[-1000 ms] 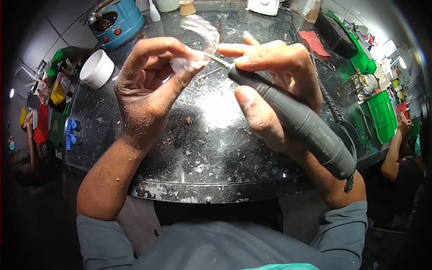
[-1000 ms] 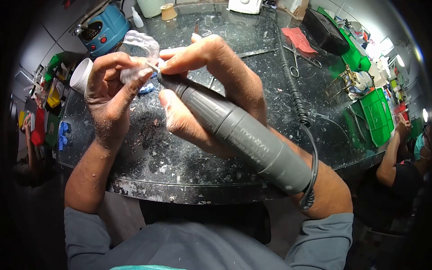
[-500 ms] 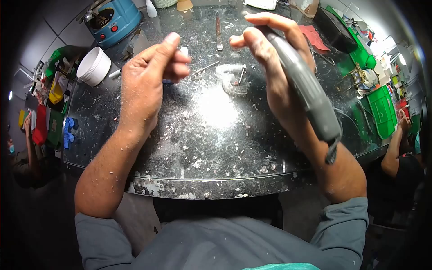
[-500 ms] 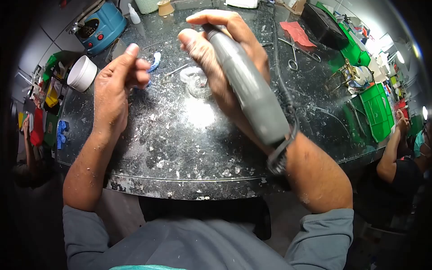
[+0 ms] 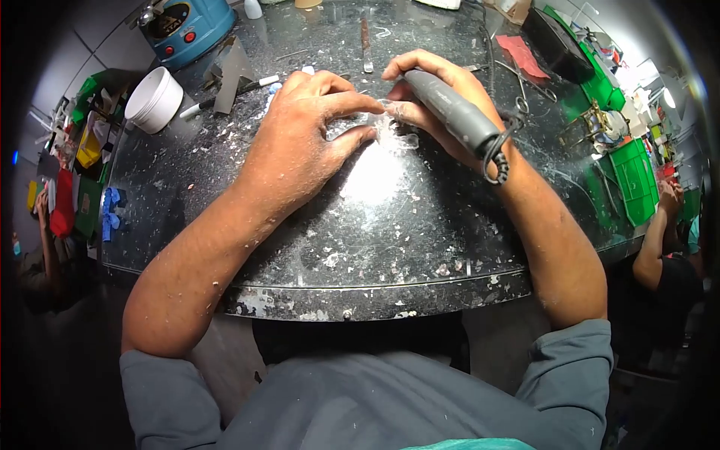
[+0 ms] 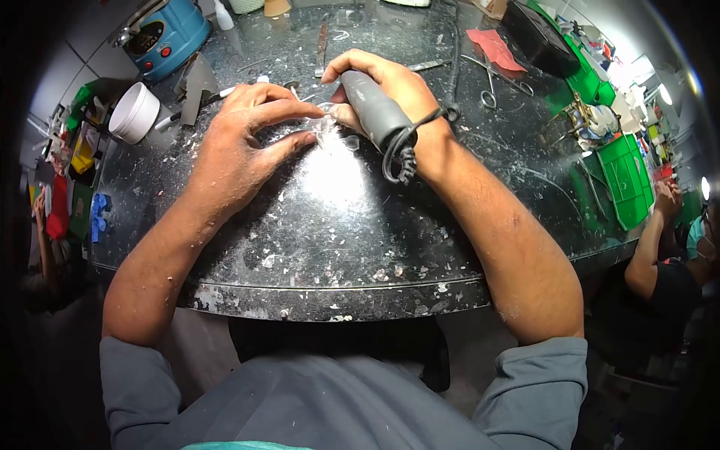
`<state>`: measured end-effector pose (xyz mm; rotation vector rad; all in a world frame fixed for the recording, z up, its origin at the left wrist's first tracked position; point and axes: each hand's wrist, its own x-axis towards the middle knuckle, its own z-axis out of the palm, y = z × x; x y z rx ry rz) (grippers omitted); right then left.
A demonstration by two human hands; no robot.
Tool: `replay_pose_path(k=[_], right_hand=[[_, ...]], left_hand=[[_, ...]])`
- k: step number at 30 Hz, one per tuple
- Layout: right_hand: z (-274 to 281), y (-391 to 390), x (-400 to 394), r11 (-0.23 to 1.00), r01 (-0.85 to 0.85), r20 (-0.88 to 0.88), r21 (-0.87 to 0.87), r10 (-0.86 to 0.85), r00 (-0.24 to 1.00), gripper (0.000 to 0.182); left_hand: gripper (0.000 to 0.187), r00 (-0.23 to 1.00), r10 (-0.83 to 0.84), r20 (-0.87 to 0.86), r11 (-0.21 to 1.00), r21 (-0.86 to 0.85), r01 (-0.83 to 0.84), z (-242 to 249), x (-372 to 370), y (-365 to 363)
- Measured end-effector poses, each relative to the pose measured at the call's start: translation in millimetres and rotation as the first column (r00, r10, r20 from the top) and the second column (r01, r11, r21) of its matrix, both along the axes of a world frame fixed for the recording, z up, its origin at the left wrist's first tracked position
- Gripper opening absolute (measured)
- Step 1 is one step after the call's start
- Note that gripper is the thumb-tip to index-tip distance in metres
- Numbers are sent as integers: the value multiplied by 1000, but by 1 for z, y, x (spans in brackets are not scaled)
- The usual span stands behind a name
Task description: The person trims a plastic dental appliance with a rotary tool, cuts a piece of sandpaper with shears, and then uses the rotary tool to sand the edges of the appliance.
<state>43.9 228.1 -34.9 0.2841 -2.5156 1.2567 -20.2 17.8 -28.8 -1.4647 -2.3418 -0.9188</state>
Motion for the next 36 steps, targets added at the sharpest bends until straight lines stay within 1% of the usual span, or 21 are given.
replay_pose_path(k=[2,4,6,7,8,10,11,14,16,18,20,22,26,27,28,30,31,32,34,35,36], right_hand=[[1,-5,4,988,13,5,-156,-12,1000,27],[5,-12,5,985,13,-63,-173,-24,998,28],[9,-16,4,981,29,-184,-191,-65,981,26],[11,-19,4,964,16,-187,-264,-68,980,26],[16,-22,8,928,-41,-169,-369,-24,985,26],[17,-23,6,931,-173,-298,-321,73,952,28],[16,-25,5,931,-174,-300,-321,75,951,28],[16,-28,10,904,-150,-280,-400,35,959,31],[23,-30,15,749,-184,-175,-637,92,980,32],[24,-32,17,778,-180,-188,-602,81,979,30],[24,-33,17,787,-132,-160,-603,43,986,30],[23,-33,17,796,-136,-177,-589,37,983,31],[25,-37,20,829,-67,-204,-555,-58,977,32],[33,-46,21,841,61,-167,-537,-176,970,31],[27,-40,17,860,14,-286,-510,-184,940,31],[16,-27,16,696,-230,-352,-680,-35,935,45],[11,-30,9,799,-247,-513,-547,-87,854,49],[12,-28,12,800,-249,-514,-546,-85,853,49],[33,-37,23,983,-54,-526,-175,-47,849,33],[28,-36,24,989,-75,-538,-126,-4,843,32],[26,-40,27,978,-96,-477,-187,-5,879,29]], left_hand=[[24,998,-37,58,998,53,34,-1,-3,0],[18,999,-34,-16,997,65,35,4,-2,-2],[12,992,47,117,978,195,-70,8,1,-4],[11,954,60,292,971,206,-124,13,2,-5],[11,955,63,290,970,207,-127,13,0,-6],[13,836,-84,543,917,370,-148,9,-7,-9],[17,787,-190,587,891,439,-112,6,-10,-10],[21,722,-306,621,859,507,-72,11,-4,-11],[26,699,-341,629,857,513,-44,10,-5,-12],[27,530,-505,681,809,588,16,9,-5,-13],[30,476,-541,693,794,608,18,8,-7,-13],[34,356,-585,728,784,621,19,8,-9,-14],[29,370,-598,711,768,641,8,6,-8,-13],[29,370,-597,712,769,640,9,6,-8,-13],[28,343,-627,699,744,668,0,6,-8,-14],[26,316,-657,685,719,695,-12,6,-9,-15],[26,335,-654,678,715,699,-18,6,-9,-16],[26,355,-652,670,711,703,-23,7,-10,-16],[25,348,-656,670,702,711,-46,7,-10,-16],[24,338,-661,670,693,718,-70,7,-10,-15],[24,336,-661,671,693,717,-69,8,-10,-14]])
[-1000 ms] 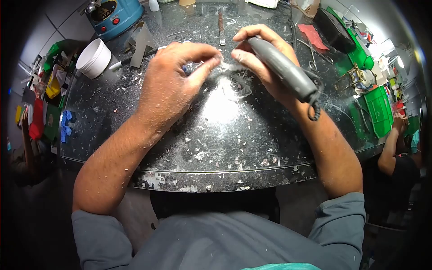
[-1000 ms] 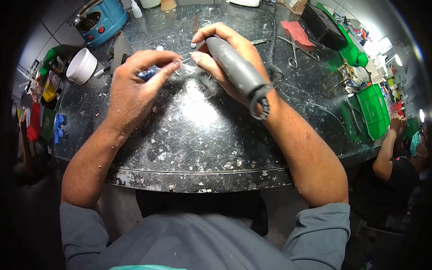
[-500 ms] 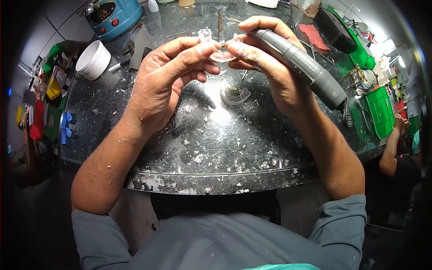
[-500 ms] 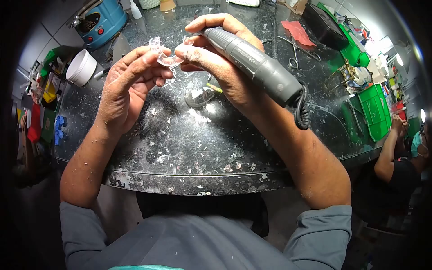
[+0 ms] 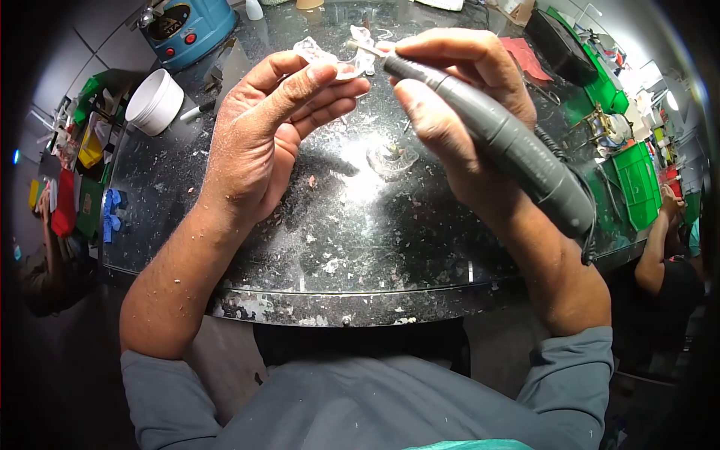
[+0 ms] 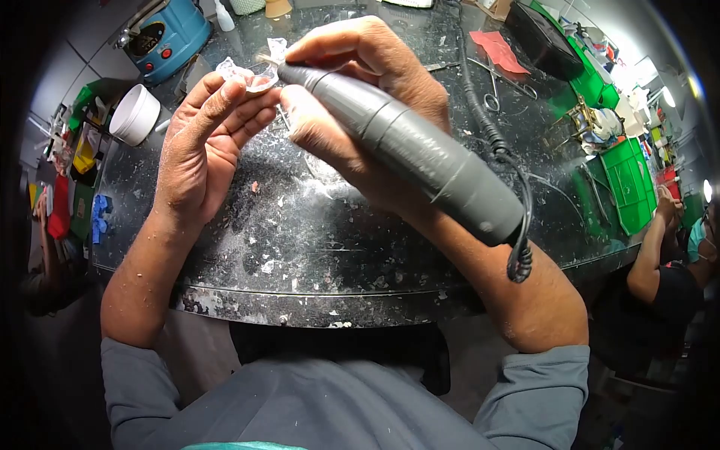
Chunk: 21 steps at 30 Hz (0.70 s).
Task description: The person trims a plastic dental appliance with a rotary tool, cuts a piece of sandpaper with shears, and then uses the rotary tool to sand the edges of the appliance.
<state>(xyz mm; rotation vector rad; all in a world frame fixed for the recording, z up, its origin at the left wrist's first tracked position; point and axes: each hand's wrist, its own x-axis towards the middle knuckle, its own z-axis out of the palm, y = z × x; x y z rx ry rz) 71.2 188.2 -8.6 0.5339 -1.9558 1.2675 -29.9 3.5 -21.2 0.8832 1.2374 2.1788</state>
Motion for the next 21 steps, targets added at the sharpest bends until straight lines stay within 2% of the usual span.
replay_pose_path(k=[5,9,11,15,18,20,21], right_hand=[[-3,1,-1,996,-93,56,-14,93,994,27],[-4,2,-1,996,-90,48,-12,90,995,28],[-5,2,-2,987,-159,15,-10,159,987,28],[-3,2,-2,990,-140,-19,26,141,990,26],[-2,-2,0,984,-175,2,-34,175,985,23],[2,0,2,994,-105,7,-40,105,994,23],[0,-1,0,991,-128,14,-42,128,992,27]], left_hand=[[17,1000,10,-19,998,67,-9,2,4,2],[13,998,37,-42,999,38,-35,5,7,3],[12,996,42,-76,998,44,-38,4,7,3],[11,992,88,-88,996,41,-85,4,9,4],[10,993,74,-93,997,26,-72,5,8,2],[11,984,123,-125,992,48,-118,5,12,5],[11,984,126,-126,992,49,-120,4,12,5]])
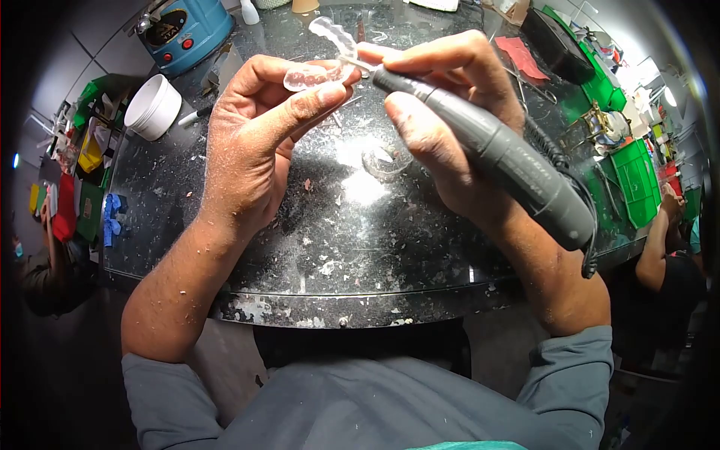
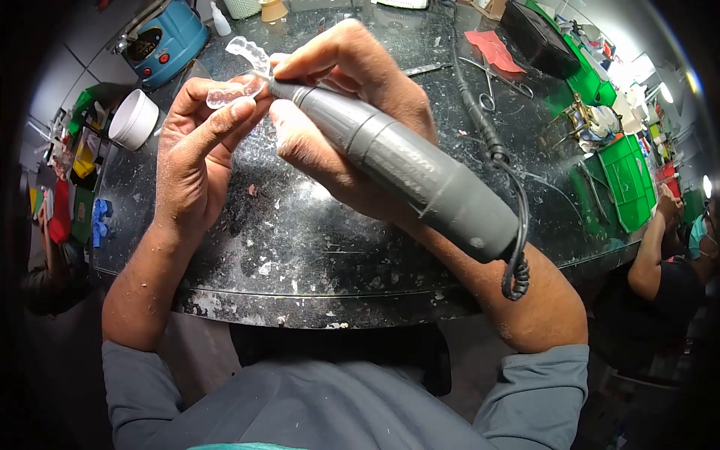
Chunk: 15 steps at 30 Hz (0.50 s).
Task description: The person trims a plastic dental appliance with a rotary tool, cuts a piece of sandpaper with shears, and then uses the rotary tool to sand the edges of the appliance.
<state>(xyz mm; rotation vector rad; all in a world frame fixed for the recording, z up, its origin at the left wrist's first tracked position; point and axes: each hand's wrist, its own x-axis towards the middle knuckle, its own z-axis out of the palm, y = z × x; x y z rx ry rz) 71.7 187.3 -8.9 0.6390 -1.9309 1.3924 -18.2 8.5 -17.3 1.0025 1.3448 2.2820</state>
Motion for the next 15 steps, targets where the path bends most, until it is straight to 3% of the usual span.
replay_pose_path(k=[3,13,15], right_hand=[[-6,0,-3,993,-8,-22,119,11,1000,28],[-9,-15,-4,997,-60,-139,56,68,988,36],[-8,-15,-4,998,22,-117,64,-14,993,38]], left_hand=[[13,999,3,39,1000,26,-4,-2,0,0],[13,987,157,-26,987,37,-156,-1,14,5],[11,986,164,-18,984,70,-162,-4,15,6]])
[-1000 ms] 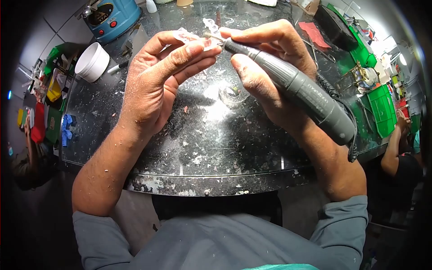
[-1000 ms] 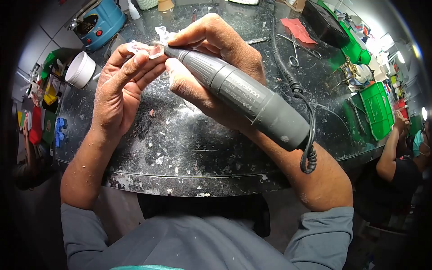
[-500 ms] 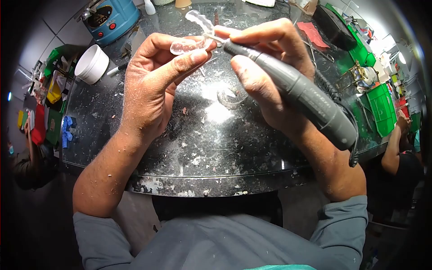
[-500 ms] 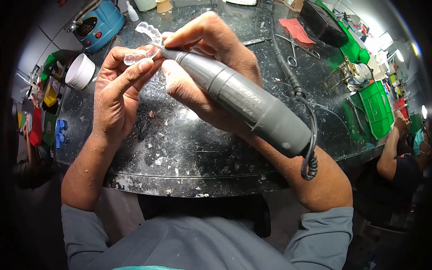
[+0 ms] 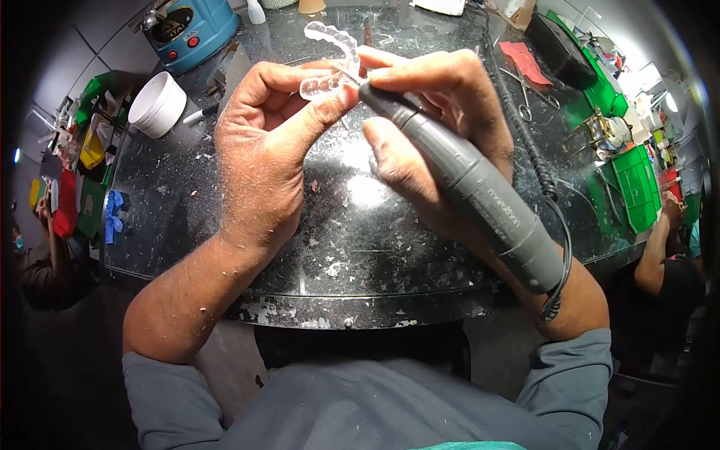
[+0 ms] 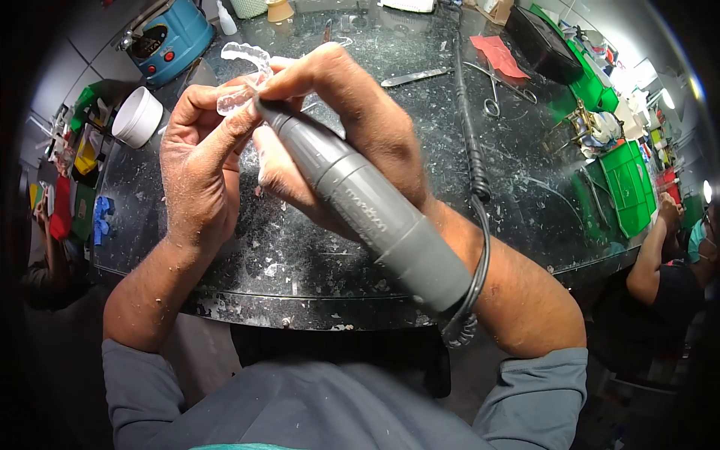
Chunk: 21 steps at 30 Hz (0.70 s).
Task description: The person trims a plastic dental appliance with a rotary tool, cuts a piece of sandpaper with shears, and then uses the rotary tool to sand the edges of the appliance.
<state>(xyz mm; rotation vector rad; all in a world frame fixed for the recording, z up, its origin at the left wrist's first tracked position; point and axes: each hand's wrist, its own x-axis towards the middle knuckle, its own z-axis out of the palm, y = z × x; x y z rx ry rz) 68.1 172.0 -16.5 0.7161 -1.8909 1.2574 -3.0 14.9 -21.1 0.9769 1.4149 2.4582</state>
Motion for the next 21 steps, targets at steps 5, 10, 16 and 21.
replay_pose_path(k=[5,10,16,21], right_hand=[[-2,-7,-1,1000,6,-27,25,-5,1000,39],[-6,-19,-9,998,45,-120,-35,-49,992,37],[-8,-17,-6,988,18,-75,152,-7,997,42],[-6,-21,-4,999,23,-34,38,-21,999,41]], left_hand=[[9,999,34,-20,999,12,-34,0,1,1],[8,997,72,6,997,-2,-72,-2,3,2],[9,993,107,45,994,-43,-105,1,6,0],[9,991,129,18,989,-69,-128,-2,3,1]])
